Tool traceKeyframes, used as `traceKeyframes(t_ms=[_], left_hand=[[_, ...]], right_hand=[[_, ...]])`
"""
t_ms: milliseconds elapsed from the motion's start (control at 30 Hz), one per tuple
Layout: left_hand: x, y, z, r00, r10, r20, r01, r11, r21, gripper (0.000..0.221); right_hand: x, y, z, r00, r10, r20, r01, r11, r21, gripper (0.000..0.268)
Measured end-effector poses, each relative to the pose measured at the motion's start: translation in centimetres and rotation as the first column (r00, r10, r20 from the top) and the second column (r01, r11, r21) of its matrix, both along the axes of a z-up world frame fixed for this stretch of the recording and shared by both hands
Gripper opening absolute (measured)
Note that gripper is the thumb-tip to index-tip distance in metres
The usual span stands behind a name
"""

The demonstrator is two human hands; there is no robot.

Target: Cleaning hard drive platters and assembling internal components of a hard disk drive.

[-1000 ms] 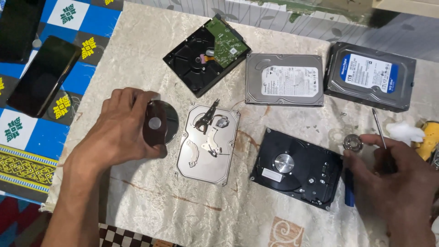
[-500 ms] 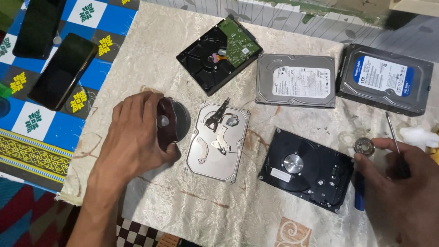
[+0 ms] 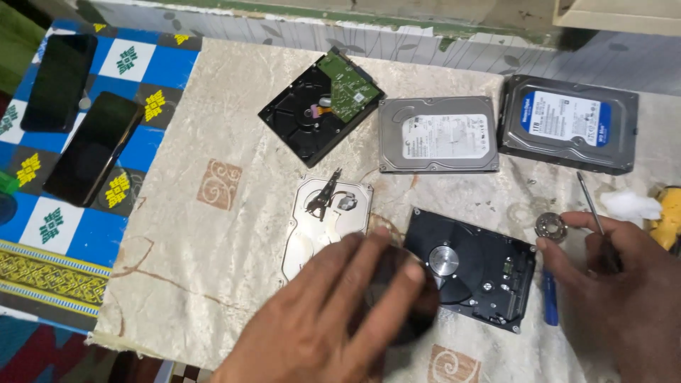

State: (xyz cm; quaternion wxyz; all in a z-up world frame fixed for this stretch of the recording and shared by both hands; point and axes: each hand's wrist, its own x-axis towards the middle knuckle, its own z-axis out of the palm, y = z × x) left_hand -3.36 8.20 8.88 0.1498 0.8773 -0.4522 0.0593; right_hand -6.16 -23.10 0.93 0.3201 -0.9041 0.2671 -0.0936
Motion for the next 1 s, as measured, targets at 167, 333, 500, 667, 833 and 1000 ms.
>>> traceKeyframes(t_ms=[167, 333, 500, 667, 833, 1000], left_hand=[[1.0, -3.1, 0.0, 0.982, -0.152, -0.112, 0.137, 0.982, -0.132, 0.054], [6.0, -3.9, -3.1, 0.976, -0.152, -0.158, 0.117, 0.97, -0.213, 0.089], [6.1, -5.9, -4.2, 0.964, -0.155, -0.215, 0.126, 0.982, -0.142, 0.102], [5.7, -7.1, -5.8, 0.96, -0.182, -0.214, 0.173, 0.983, -0.059, 0.103], [5.7, -7.7, -6.6, 0.949, -0.193, -0.25, 0.202, 0.979, 0.01, 0.11], [5.7, -7.7, -6.5, 0.941, -0.214, -0.263, 0.216, 0.976, -0.022, 0.106]], right_hand=[[-1.0, -3.0, -1.6, 0.992, 0.115, -0.055, -0.125, 0.964, -0.236, 0.037], [-1.4, -3.5, -1.6, 0.974, 0.215, 0.072, -0.18, 0.926, -0.332, 0.033], [-1.4, -2.7, -0.8, 0.973, 0.222, 0.058, -0.194, 0.934, -0.301, 0.037], [-1.4, -2.2, -0.8, 0.977, 0.21, 0.04, -0.191, 0.941, -0.279, 0.037], [-1.3, -2.1, -0.8, 0.977, 0.206, 0.05, -0.185, 0.945, -0.27, 0.037], [-1.2, -2.4, -1.1, 0.946, 0.302, 0.114, -0.256, 0.918, -0.303, 0.036]])
